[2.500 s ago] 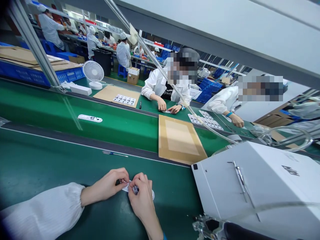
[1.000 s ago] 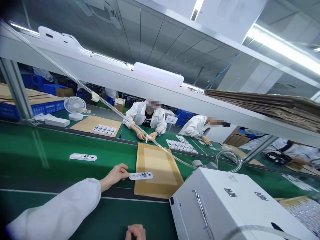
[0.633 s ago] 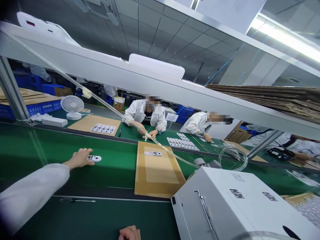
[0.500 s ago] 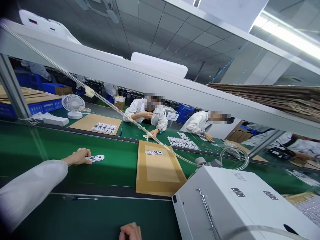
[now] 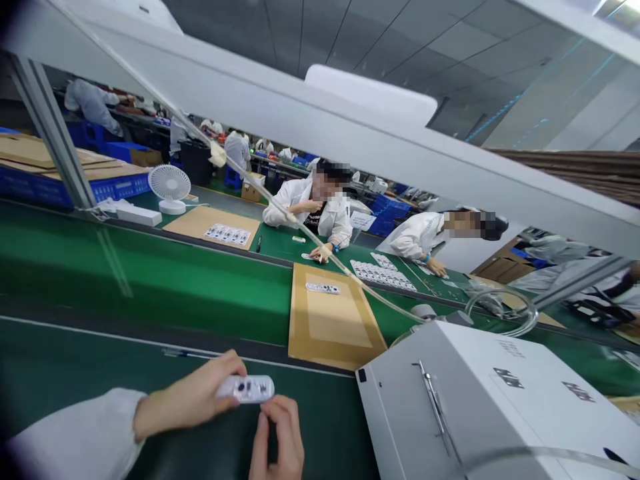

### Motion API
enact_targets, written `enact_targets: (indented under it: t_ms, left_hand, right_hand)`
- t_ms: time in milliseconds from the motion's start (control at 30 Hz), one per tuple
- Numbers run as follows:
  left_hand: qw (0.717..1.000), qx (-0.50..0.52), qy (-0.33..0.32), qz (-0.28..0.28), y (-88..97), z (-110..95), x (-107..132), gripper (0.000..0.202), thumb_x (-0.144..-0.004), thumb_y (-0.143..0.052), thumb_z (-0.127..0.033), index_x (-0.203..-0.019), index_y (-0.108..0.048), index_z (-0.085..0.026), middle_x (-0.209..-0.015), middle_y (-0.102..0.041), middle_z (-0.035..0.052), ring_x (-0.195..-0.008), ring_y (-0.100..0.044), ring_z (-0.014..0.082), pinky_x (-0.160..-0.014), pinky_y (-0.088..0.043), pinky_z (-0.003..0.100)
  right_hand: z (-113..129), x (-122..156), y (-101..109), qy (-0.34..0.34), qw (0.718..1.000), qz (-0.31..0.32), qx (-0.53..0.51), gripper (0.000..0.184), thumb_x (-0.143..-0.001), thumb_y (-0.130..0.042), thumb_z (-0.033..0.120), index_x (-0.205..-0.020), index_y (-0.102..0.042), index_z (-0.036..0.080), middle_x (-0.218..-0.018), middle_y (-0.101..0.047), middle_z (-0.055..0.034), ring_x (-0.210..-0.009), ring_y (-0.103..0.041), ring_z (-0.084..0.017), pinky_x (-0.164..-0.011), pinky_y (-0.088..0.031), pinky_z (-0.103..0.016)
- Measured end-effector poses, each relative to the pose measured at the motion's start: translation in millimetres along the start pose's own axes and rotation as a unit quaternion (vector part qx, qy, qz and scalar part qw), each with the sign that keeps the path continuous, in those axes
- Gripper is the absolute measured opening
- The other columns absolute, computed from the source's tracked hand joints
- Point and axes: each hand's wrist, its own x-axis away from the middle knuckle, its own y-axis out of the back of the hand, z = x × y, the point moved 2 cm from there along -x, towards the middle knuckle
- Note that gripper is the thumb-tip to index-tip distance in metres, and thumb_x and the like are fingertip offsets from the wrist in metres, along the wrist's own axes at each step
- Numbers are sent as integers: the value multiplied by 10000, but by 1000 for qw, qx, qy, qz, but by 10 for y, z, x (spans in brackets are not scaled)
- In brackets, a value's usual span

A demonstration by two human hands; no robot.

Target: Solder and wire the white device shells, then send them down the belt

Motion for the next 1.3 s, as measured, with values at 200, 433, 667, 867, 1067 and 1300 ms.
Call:
enact_targets:
  t_ms: [200, 433, 667, 867, 1067, 1300]
  left_hand:
    - [999, -39, -26, 7, -618, -151, 433, 332, -838, -564, -40, -1104, -539, -238, -1209, -553, 63, -1120, -499, 271, -1019, -407, 443]
    - [1000, -13, -20, -5, -423, -85, 512, 226, -828, -576, 1, -846, -483, -205, -1082, -554, 53, -1012, -522, 234, -899, -455, 354]
    - [997, -29, -62, 18, -189, -20, 408, 222, -975, -463, -114, -868, -634, -208, -867, -585, 21, -853, -583, 205, -786, -439, 313]
    - [996, -40, -78, 15, -160, 50, 449, 305, -998, -440, -152, -801, -667, -199, -842, -551, 32, -820, -548, 205, -758, -409, 316]
    - [991, -64, -120, 5, -204, 60, 511, 295, -1009, -404, -104, -932, -675, -188, -909, -589, 44, -864, -549, 205, -809, -410, 322]
    - [982, -123, -145, 20, -201, 43, 526, 288, -960, -397, -22, -920, -636, -177, -953, -595, 56, -874, -537, 219, -802, -400, 341]
  right_hand:
    - [-78, -7, -171, -45, 993, 104, -38, 267, -1047, -427, 404, -916, -599, 248, -921, -606, -55, -824, -639, -215, -730, -538, -325]
    - [-110, 0, -150, -61, 983, 169, -34, 230, -1032, -443, 339, -869, -546, 214, -913, -557, -19, -829, -591, -187, -734, -500, -334]
    - [-51, -17, -145, -60, 965, 254, -6, 149, -955, -521, 255, -810, -540, 232, -927, -586, -26, -910, -584, -221, -834, -478, -387]
    - [-36, -4, -190, -66, 954, 288, 46, 142, -940, -557, 202, -800, -540, 216, -904, -597, 2, -895, -577, -214, -926, -433, -464]
    - [-44, -36, -228, -62, 948, 300, 82, 150, -927, -582, 140, -794, -554, 202, -906, -601, 6, -890, -566, -202, -863, -449, -403]
    - [-50, -57, -235, -65, 941, 312, 114, 164, -908, -620, 99, -787, -564, 194, -909, -607, 12, -913, -580, -201, -925, -455, -433]
